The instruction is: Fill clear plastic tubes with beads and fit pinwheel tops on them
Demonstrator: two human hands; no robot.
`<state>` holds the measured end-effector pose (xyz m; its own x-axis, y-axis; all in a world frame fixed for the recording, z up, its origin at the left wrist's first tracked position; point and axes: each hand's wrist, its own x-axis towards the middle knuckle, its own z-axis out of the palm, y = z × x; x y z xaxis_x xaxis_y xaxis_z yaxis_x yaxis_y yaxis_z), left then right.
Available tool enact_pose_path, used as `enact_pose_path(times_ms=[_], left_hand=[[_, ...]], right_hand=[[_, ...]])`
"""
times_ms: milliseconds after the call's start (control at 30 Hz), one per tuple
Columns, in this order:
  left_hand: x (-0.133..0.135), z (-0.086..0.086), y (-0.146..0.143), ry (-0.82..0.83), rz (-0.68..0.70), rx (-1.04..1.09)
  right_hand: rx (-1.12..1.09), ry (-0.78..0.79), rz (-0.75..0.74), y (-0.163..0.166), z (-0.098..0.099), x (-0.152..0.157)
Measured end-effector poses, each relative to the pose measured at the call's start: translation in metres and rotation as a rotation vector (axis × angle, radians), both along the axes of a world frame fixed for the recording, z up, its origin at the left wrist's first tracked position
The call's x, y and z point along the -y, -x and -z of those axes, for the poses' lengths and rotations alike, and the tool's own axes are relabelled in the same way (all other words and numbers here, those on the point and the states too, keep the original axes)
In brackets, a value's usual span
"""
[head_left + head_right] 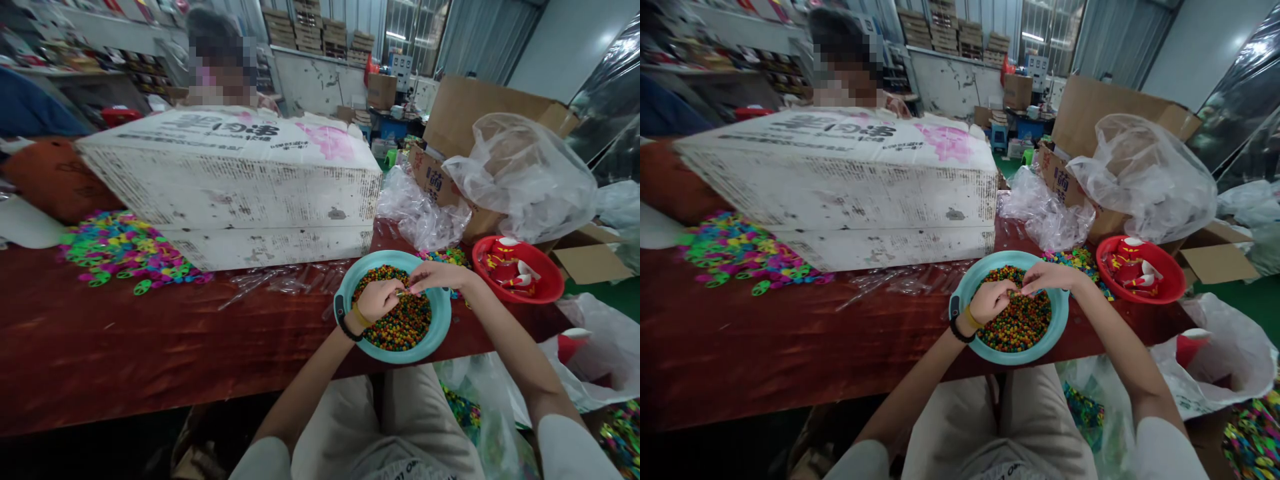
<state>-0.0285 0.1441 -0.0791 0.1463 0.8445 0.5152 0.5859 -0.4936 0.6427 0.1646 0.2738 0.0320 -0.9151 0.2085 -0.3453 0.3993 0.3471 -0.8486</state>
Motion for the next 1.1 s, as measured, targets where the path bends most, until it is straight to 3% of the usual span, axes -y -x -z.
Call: enact_pose_path(times_ms=[200, 333, 467, 533, 600, 733, 800, 933, 1100], left_hand=[[0.001, -0.002, -0.007, -0.082, -0.033, -0.203], [0.003, -0.003, -0.013, -0.098, -0.022, -0.237], [0.004, -0.004, -0.015, -0.059, -0.010, -0.128], [0.004, -0.006, -0.014, -0.007, 0.011, -0.030], [0.004, -0.008, -0.012, 0.060, 0.053, 0.089], [0.005, -0.014, -0.007, 0.247, 0.170, 0.331], [0.005, -0.016, -0.006, 0.354, 0.249, 0.425], [0.004, -0.018, -0.007, 0.421, 0.393, 0.505], [-0.003, -0.016, -0.010, 0.334, 0.313, 0.572]], right_hand=[[0.180, 0.382, 0.280, -0.008, -0.009, 0.007], [0.186, 0.457, 0.392, -0.019, -0.010, 0.010], [0.145, 0.474, 0.521, -0.026, -0.002, 0.018], [0.043, 0.376, 0.545, -0.027, 0.003, 0.023], [-0.056, 0.177, 0.506, -0.026, 0.006, 0.029], [-0.129, -0.364, 0.297, -0.022, 0.000, 0.037], [-0.155, -0.532, 0.153, -0.020, -0.007, 0.038], [-0.206, -0.602, -0.025, -0.011, -0.014, 0.033], [-0.279, -0.703, -0.035, 0.003, -0.004, 0.015]])
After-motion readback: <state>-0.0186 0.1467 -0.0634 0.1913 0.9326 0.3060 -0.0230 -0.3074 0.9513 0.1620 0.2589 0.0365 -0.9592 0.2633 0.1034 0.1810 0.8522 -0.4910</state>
